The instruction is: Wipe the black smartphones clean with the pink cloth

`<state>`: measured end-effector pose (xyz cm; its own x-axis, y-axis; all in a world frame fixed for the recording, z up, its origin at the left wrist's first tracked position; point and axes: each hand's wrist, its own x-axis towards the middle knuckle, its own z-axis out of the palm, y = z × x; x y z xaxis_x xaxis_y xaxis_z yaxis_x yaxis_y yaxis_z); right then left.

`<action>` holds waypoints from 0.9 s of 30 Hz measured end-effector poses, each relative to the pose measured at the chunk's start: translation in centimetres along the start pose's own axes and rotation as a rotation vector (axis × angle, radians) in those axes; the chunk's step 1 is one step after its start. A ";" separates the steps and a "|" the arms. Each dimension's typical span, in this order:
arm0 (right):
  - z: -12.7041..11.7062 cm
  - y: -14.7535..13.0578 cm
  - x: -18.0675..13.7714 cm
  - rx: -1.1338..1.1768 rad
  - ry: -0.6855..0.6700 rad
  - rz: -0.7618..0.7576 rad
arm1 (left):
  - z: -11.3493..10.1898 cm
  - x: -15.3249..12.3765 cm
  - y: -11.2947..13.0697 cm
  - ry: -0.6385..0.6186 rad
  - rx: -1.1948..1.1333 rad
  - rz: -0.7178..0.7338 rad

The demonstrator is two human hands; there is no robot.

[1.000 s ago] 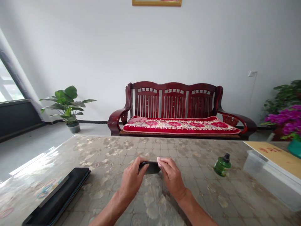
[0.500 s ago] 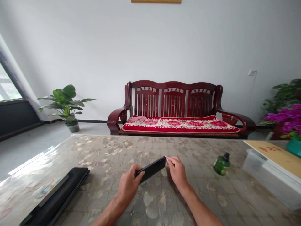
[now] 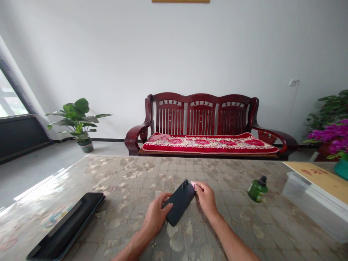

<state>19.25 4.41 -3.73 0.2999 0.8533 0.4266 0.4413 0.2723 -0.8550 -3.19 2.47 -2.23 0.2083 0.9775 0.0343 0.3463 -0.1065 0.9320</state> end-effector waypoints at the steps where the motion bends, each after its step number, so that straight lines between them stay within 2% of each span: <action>1: -0.1 0.0 0.0 -0.002 -0.005 -0.006 | 0.3 -0.3 0.1 -0.058 -0.028 0.001; 4: -0.2 -0.1 0.0 -0.014 -0.024 -0.027 | 0.9 -1.5 0.9 -0.204 -0.018 0.012; 10: -0.2 -0.2 -0.2 -0.053 -0.070 -0.069 | 1.2 -3.5 3.1 -0.393 0.411 0.153; 15: -0.1 -0.1 -0.2 -0.082 -0.108 -0.098 | 1.7 -3.7 3.7 -0.425 0.507 0.134; 27: 0.2 -0.8 -0.5 -0.274 -0.153 -0.220 | 2.9 -3.8 3.0 -0.373 0.711 0.214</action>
<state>18.57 3.85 -3.36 0.0526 0.8499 0.5244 0.6972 0.3447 -0.6285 -0.28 -2.11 -0.63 0.5814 0.8118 -0.0533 0.7341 -0.4953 0.4645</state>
